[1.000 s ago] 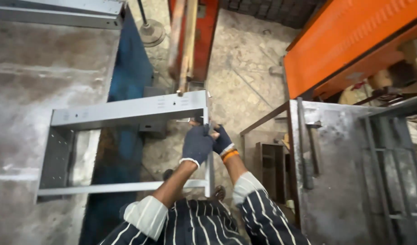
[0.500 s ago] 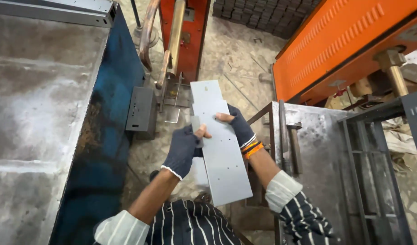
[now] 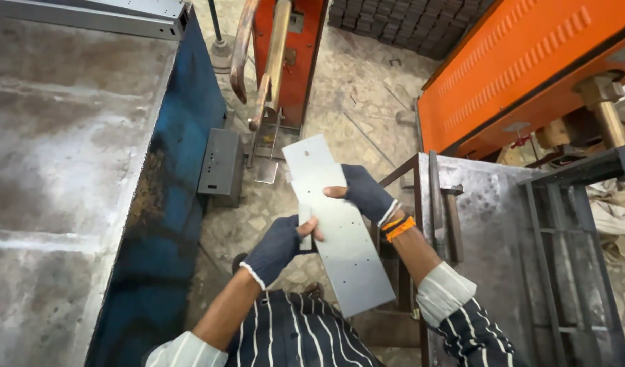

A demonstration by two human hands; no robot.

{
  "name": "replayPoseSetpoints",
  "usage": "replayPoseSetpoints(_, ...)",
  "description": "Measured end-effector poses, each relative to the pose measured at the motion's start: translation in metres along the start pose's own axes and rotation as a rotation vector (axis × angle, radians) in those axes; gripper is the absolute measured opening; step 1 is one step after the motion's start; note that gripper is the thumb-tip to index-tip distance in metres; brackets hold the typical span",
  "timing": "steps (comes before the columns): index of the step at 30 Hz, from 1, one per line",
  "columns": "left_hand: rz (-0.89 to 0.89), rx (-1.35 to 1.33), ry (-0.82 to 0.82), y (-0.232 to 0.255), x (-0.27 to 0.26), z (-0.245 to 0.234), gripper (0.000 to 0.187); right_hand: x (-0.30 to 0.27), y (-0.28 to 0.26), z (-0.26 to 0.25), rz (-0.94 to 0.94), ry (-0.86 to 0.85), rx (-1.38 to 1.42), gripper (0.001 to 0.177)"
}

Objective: Assembling and spot welding various metal plates and frames at a workstation.

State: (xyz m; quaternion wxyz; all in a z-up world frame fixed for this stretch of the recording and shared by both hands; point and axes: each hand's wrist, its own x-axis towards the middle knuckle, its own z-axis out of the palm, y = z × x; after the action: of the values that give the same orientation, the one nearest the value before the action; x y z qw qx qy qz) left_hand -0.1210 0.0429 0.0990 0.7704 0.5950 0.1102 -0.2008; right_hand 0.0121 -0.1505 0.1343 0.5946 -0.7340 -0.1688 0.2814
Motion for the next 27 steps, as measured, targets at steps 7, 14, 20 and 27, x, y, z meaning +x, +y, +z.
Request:
replayPoseSetpoints(7,0.010,-0.195,-0.101,-0.022,0.000,-0.074,0.052,0.039,-0.019,0.035,-0.107,-0.029,-0.140,0.049)
replayPoseSetpoints(14,0.070,-0.203,-0.109,0.019,-0.004,-0.112,0.059,0.089,-0.044,0.045,-0.077,0.034,-0.327,0.043)
replayPoseSetpoints(20,0.179,0.048,-0.139,0.046,0.012,-0.116,0.059,0.123,-0.020,0.040,-0.032,0.091,0.078,0.047)
replayPoseSetpoints(27,0.267,0.006,-0.357,0.043,0.032,-0.111,0.056,0.078,-0.066,0.075,0.003,0.551,-0.630,0.088)
